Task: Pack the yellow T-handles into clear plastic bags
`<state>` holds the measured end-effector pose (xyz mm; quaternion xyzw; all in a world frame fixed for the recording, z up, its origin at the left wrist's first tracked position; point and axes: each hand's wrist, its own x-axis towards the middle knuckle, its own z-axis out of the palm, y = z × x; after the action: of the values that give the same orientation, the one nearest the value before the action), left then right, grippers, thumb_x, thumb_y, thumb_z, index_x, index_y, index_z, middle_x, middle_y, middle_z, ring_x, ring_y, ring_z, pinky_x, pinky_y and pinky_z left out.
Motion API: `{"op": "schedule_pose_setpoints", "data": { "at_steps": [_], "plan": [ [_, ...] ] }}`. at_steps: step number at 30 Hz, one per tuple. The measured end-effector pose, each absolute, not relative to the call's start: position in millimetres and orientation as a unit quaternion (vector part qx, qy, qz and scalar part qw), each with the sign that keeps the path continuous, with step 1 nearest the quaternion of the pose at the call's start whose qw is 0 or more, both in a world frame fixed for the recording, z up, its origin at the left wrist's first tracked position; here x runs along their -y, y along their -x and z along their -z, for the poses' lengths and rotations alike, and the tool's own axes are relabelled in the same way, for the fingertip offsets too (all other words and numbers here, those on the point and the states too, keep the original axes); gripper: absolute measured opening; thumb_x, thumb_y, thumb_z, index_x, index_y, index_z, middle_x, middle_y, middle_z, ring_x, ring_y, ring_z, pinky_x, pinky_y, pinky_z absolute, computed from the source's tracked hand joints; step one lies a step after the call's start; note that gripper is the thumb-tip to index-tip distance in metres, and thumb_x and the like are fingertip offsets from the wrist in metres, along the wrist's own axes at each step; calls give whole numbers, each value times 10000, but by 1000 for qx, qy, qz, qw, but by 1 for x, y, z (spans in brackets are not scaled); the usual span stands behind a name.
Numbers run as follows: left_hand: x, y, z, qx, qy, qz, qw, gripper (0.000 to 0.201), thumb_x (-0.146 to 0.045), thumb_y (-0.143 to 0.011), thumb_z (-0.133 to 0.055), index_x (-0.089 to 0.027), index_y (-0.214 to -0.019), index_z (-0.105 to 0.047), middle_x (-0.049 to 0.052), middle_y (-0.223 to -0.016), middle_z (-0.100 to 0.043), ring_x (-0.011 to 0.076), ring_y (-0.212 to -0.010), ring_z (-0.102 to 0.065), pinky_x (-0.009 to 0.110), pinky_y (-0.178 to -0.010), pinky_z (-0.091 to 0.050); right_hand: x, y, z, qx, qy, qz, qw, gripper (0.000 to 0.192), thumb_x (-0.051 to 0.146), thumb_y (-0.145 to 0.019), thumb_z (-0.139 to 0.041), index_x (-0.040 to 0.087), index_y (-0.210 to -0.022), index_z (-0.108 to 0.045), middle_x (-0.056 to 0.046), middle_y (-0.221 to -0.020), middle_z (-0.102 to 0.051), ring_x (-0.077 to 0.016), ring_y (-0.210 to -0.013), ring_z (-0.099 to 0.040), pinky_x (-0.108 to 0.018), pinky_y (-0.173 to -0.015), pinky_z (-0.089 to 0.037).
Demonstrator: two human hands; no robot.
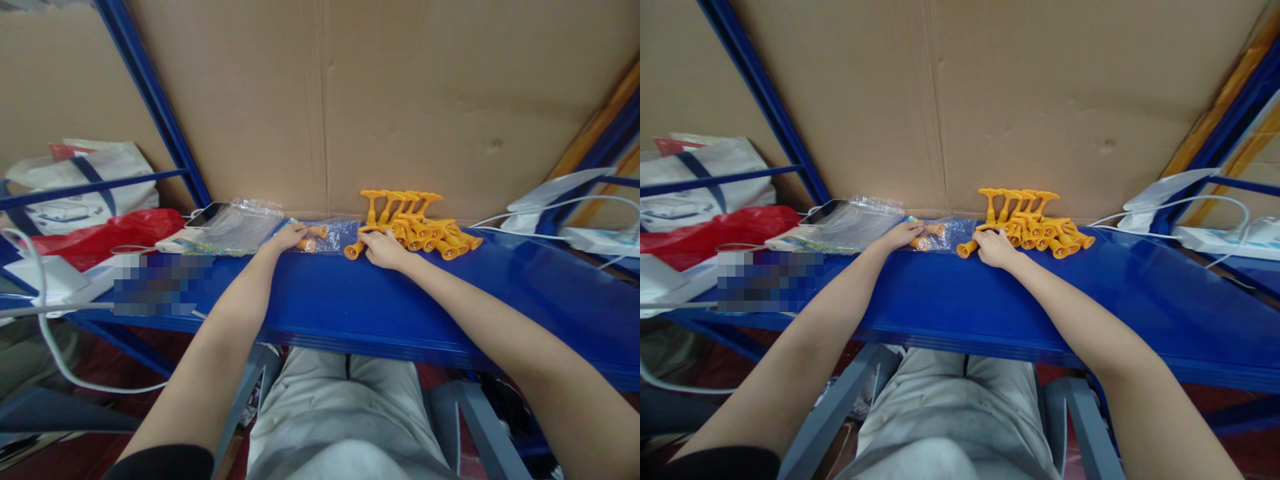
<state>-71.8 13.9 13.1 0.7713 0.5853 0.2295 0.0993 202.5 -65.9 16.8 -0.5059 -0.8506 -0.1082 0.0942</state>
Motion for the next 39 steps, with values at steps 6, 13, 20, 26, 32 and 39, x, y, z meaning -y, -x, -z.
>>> {"op": "schedule_pose_setpoints", "data": {
  "at_steps": [6,13,20,26,32,39],
  "plan": [
    [-18,74,-10,-582,-772,-237,91,385,-301,-879,-396,-182,-1061,-714,19,-1118,-723,196,-1125,-614,248,-1007,-436,68,-202,-22,867,468,148,79,271,120,-847,-413,144,-1007,-630,-151,-1046,-685,-279,-1049,-564,-418,-918,-269],
    [-18,74,-11,-598,-763,-228,90,383,-305,-905,-388,-176,-1075,-706,31,-1176,-706,199,-1136,-615,245,-1000,-437,69,-207,-28,870,433,210,108,318,145,-909,-369,112,-1033,-660,-174,-1078,-680,-285,-1059,-540,-423,-955,-248],
    [-20,71,-16,-578,-794,-179,62,453,-335,-957,-297,-159,-1044,-705,60,-1190,-694,200,-1118,-614,260,-995,-433,72,-210,-41,838,474,224,153,379,251,-957,-371,138,-1201,-639,-154,-1066,-688,-282,-1017,-560,-419,-909,-262],
    [-11,60,-21,-618,-777,-120,-8,475,-458,-957,-318,-262,-1213,-668,65,-1257,-632,268,-1225,-535,377,-1067,-381,75,-203,-36,846,497,177,80,304,258,-933,-436,160,-1077,-686,-134,-1163,-684,-271,-1082,-591,-368,-802,-325],
    [-2,48,-22,-610,-781,-129,-21,490,-462,-951,-338,-222,-1198,-686,101,-1222,-631,293,-1212,-527,404,-1075,-375,80,-195,-35,819,543,170,71,285,286,-920,-471,152,-1063,-678,-139,-1089,-716,-274,-1044,-635,-345,-766,-377],
    [2,44,-21,-627,-766,-141,-20,436,-450,-926,-396,-227,-1131,-710,105,-1218,-640,322,-1199,-525,437,-1015,-421,76,-198,-39,832,540,93,85,216,306,-861,-591,184,-984,-720,-70,-922,-744,-220,-872,-674,-286,-705,-411]
  ]
}}
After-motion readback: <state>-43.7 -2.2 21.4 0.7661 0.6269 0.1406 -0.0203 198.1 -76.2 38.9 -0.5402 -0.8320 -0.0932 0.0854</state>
